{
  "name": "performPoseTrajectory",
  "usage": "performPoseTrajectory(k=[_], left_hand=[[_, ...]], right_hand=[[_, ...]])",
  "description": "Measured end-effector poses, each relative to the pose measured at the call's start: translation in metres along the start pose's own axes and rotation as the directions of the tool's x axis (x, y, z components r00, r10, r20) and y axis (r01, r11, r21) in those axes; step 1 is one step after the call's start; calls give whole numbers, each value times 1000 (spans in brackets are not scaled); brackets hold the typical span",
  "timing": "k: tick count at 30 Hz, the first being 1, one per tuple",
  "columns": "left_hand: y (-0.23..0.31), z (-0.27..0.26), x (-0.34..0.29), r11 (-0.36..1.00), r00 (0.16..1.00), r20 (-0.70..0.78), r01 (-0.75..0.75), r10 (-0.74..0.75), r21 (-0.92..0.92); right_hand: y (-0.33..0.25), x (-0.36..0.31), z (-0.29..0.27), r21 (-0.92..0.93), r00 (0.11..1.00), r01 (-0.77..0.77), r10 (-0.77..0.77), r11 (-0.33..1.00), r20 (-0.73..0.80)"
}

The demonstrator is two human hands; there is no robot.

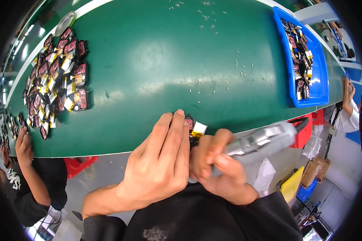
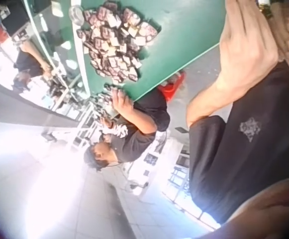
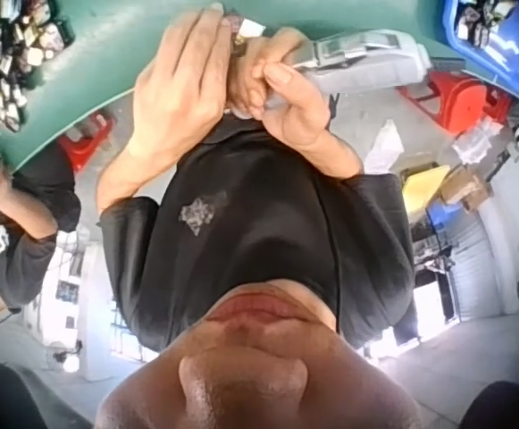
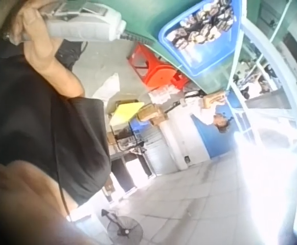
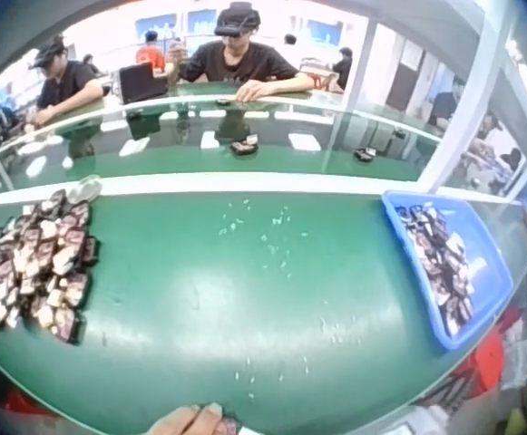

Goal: Assembling small electronic components using an electric screwdriver on a factory assembly line.

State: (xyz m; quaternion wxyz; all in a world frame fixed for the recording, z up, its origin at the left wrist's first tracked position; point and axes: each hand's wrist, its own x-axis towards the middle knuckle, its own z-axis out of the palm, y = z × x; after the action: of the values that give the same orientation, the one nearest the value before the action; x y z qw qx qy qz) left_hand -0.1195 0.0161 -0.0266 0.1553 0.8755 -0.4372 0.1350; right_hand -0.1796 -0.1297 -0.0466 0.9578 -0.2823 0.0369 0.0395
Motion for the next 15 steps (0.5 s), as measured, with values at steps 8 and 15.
performPoseTrajectory(k=[8, 15], left_hand=[[4, -3, -7, 998, 995, 95, 29, -23, -63], [4, 2, -10, 1000, 999, 45, 10, -9, -18]], right_hand=[[-84, 44, 24, -241, 943, 281, -221, 929, 248], [-81, 70, 12, -381, 947, 227, -111, 896, 302]])
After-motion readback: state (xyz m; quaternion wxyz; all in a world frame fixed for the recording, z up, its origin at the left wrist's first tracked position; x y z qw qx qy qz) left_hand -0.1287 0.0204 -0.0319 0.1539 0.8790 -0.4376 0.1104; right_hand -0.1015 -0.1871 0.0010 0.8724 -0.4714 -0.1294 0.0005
